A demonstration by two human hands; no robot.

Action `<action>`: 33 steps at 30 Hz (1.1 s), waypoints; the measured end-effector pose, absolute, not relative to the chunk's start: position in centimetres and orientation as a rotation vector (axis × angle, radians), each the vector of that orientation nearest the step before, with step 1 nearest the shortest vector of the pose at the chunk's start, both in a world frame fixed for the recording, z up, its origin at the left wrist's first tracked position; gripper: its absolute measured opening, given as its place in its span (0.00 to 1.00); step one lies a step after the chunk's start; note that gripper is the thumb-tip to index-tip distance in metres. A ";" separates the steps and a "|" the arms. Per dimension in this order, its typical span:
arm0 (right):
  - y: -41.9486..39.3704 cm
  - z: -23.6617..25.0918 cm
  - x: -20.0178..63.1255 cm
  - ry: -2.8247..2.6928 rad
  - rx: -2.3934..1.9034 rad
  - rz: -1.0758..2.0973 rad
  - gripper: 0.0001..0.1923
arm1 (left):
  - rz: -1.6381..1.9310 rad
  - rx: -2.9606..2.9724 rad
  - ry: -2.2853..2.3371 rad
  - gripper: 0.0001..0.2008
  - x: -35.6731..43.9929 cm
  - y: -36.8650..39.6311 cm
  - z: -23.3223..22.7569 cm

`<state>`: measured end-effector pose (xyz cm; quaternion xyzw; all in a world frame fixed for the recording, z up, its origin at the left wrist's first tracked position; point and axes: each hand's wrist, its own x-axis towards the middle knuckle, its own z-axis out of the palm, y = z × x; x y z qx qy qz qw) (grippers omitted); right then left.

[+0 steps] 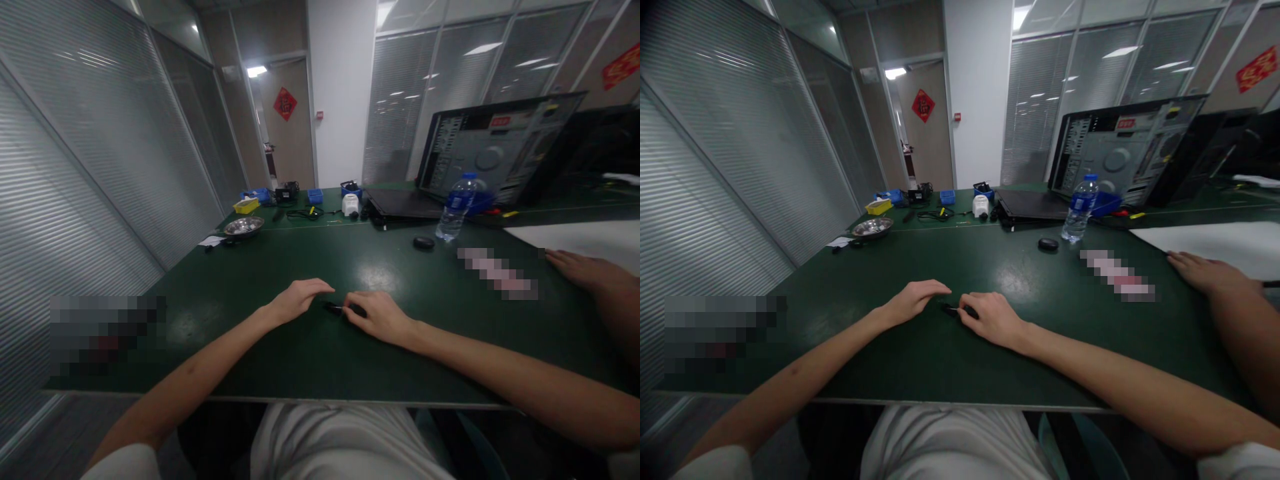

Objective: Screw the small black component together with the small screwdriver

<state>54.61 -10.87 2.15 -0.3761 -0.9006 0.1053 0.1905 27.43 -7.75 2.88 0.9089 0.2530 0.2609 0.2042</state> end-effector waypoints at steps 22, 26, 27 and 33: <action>-11.1 2.5 54.5 -2.551 -1.033 0.287 0.10 | 0.524 2.511 0.906 0.18 27.3 -7.9 3.9; -11.1 2.5 54.5 -2.547 -1.035 0.287 0.10 | 0.526 2.534 0.944 0.11 27.3 -8.0 4.3; -11.1 2.6 54.5 -2.547 -1.033 0.294 0.10 | 0.527 2.550 0.941 0.11 27.3 -8.0 4.3; -11.0 2.4 54.5 -2.547 -1.033 0.292 0.10 | 0.547 2.629 0.921 0.11 27.3 -8.0 3.8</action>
